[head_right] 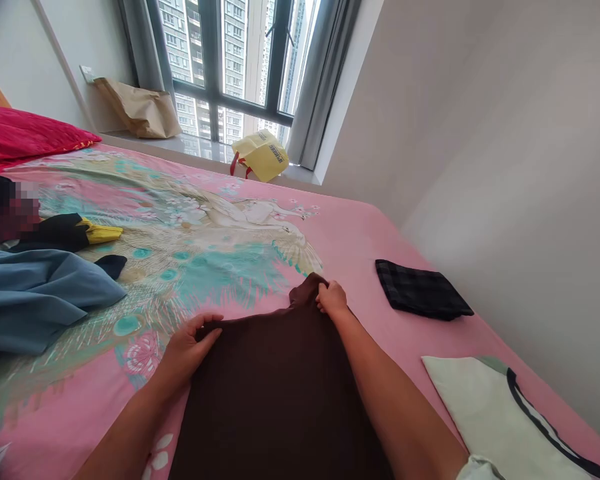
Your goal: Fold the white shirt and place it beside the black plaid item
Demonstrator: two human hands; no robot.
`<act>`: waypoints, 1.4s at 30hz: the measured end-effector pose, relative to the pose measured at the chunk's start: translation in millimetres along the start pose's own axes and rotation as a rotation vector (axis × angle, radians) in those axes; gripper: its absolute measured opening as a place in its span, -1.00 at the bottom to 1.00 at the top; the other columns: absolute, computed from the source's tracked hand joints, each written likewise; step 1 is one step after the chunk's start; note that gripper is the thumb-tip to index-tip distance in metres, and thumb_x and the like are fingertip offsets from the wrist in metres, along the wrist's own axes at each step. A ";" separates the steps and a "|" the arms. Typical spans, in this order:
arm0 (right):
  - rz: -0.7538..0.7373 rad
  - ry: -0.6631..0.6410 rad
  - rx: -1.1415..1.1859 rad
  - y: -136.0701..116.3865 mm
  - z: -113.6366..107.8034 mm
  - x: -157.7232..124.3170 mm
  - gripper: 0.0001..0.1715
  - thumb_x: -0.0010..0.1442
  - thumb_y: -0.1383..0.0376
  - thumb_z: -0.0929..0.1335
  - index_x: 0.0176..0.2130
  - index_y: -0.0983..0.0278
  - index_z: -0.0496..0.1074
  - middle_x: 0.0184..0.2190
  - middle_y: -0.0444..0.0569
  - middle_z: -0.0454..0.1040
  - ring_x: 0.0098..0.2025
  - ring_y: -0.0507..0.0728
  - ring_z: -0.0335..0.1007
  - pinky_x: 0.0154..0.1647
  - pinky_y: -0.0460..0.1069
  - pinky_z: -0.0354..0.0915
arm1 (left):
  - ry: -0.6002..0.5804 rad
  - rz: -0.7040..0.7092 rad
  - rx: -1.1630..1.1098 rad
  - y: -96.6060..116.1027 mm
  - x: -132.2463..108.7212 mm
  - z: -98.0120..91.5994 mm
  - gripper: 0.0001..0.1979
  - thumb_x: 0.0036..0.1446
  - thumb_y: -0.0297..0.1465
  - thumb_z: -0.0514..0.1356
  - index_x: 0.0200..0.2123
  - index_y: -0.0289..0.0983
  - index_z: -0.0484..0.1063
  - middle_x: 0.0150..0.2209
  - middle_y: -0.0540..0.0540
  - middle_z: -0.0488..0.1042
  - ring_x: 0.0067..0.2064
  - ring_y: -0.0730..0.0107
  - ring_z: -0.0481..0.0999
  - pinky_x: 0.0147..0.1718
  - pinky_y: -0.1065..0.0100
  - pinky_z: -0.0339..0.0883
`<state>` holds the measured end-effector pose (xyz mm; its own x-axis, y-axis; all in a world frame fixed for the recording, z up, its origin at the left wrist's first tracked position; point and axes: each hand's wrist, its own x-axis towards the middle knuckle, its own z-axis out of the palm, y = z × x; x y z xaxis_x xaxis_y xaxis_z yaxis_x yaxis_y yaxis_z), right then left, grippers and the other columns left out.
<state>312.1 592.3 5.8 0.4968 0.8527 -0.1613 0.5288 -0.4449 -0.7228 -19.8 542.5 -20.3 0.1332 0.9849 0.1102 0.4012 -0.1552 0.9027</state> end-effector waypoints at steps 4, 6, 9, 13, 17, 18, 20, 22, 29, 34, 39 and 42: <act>-0.112 0.121 0.097 12.4 -2.5 -32.5 -0.55 0.24 0.25 0.11 0.09 0.37 0.11 -0.16 0.11 0.49 -0.22 0.08 0.48 -0.18 -0.01 0.38 | 0.188 0.055 0.169 1.3 0.8 3.1 -0.65 0.01 -0.28 0.13 -0.11 -0.23 0.43 -0.15 -0.11 0.48 -0.22 0.28 0.46 -0.11 0.21 0.36; -0.274 0.164 0.095 16.5 -2.7 -68.1 -0.54 0.25 0.24 0.14 0.11 0.32 0.10 0.00 0.12 0.40 0.01 0.09 0.37 0.06 0.02 0.27 | 0.312 0.163 0.225 8.6 -4.5 4.0 -0.64 0.06 -0.31 0.11 -0.06 -0.24 0.41 -0.11 -0.14 0.45 -0.17 0.28 0.46 -0.09 0.23 0.36; -0.638 0.045 -0.089 25.7 1.0 -125.2 -0.56 0.27 0.16 0.15 0.09 0.24 0.24 0.14 0.05 0.28 0.22 0.13 0.13 0.25 0.10 0.05 | 0.180 0.451 0.268 20.9 -17.7 9.9 -0.71 0.18 -0.36 0.03 -0.08 -0.17 0.45 -0.09 -0.09 0.49 -0.02 0.32 0.44 0.03 0.28 0.28; -0.738 -0.222 -0.515 48.7 -4.7 -144.5 -0.43 0.29 0.06 0.12 0.22 0.15 0.15 0.28 -0.08 0.06 0.33 0.14 -0.15 0.34 0.18 -0.22 | -0.288 0.506 0.539 17.8 -26.9 23.7 -0.61 0.19 -0.25 0.03 0.08 -0.07 0.36 0.15 -0.03 0.35 0.21 0.20 0.25 0.25 -0.02 -0.14; -0.353 -0.103 -0.747 70.9 -31.7 -104.7 -0.29 0.30 0.02 0.05 0.30 0.29 -0.02 0.33 0.01 -0.10 0.35 0.18 -0.25 0.33 0.24 -0.31 | -0.258 0.262 0.736 2.7 -20.3 27.1 -0.38 0.14 -0.05 0.01 0.23 -0.14 0.14 0.29 -0.11 0.08 0.30 0.06 0.05 0.22 -0.17 -0.47; -0.272 -0.080 -0.775 73.6 -37.0 -98.1 -0.28 0.30 0.02 0.03 0.30 0.33 -0.05 0.33 0.03 -0.12 0.36 0.19 -0.26 0.32 0.27 -0.34 | -0.248 0.243 0.751 0.5 -18.3 26.3 -0.37 0.14 -0.04 0.00 0.24 -0.14 0.13 0.29 -0.11 0.06 0.31 0.07 0.02 0.23 -0.16 -0.46; -0.235 -0.044 -0.802 77.0 -42.2 -97.1 -0.26 0.30 0.01 0.03 0.31 0.34 -0.09 0.33 0.04 -0.15 0.36 0.22 -0.31 0.30 0.32 -0.41 | -0.251 0.243 0.767 -1.7 -15.6 24.4 -0.35 0.14 -0.02 -0.01 0.25 -0.14 0.11 0.30 -0.10 0.05 0.31 0.08 0.01 0.24 -0.13 -0.45; -0.357 -0.031 -0.792 82.1 -42.1 -108.3 -0.25 0.29 -0.02 0.03 0.32 0.29 -0.10 0.34 0.01 -0.16 0.37 0.21 -0.36 0.30 0.31 -0.44 | -0.256 0.250 0.777 -2.3 -14.6 23.4 -0.34 0.13 0.00 -0.02 0.25 -0.14 0.09 0.30 -0.09 0.04 0.31 0.09 0.01 0.24 -0.11 -0.47; -0.204 0.018 -0.755 106.4 -61.3 -133.0 -0.30 0.31 0.04 0.01 0.31 0.31 -0.08 0.34 0.01 -0.15 0.36 0.20 -0.29 0.29 0.33 -0.33 | -0.272 0.267 0.792 -8.3 -12.4 23.9 -0.27 0.14 0.04 -0.09 0.29 -0.16 -0.04 0.32 -0.07 -0.03 0.33 0.14 -0.06 0.24 -0.06 -0.58; -0.422 0.011 -0.737 104.8 -65.8 -172.5 -0.29 0.31 0.01 0.02 0.33 0.23 -0.15 0.35 -0.04 -0.20 0.37 0.17 -0.37 0.31 0.28 -0.36 | -0.262 0.277 0.794 -9.1 -12.2 23.1 -0.29 0.15 0.01 -0.09 0.29 -0.19 -0.03 0.33 -0.08 -0.04 0.33 0.17 -0.07 0.24 -0.06 -0.57; -0.318 -0.015 -0.769 159.4 -88.5 -206.0 -0.34 0.31 0.08 0.02 0.32 0.21 -0.11 0.33 -0.06 -0.12 0.36 0.17 -0.28 0.30 0.30 -0.29 | -0.248 0.288 0.788 -8.9 -11.7 22.1 -0.32 0.16 -0.02 -0.07 0.28 -0.19 -0.01 0.32 -0.10 0.00 0.33 0.16 -0.04 0.24 -0.08 -0.53; -0.277 0.050 -0.781 184.9 -103.0 -207.9 -0.37 0.31 0.14 0.02 0.31 0.23 -0.07 0.33 -0.06 -0.09 0.36 0.15 -0.27 0.31 0.27 -0.29 | -0.225 0.317 0.793 -11.6 -10.9 22.8 -0.33 0.16 -0.04 -0.07 0.28 -0.18 0.00 0.31 -0.11 0.03 0.32 0.15 -0.02 0.24 -0.08 -0.53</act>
<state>377.5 304.5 -25.1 0.2984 0.9544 -0.0029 0.9530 -0.2981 -0.0546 -5.3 531.8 -41.5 0.4865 0.8614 0.1463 0.8148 -0.5077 0.2798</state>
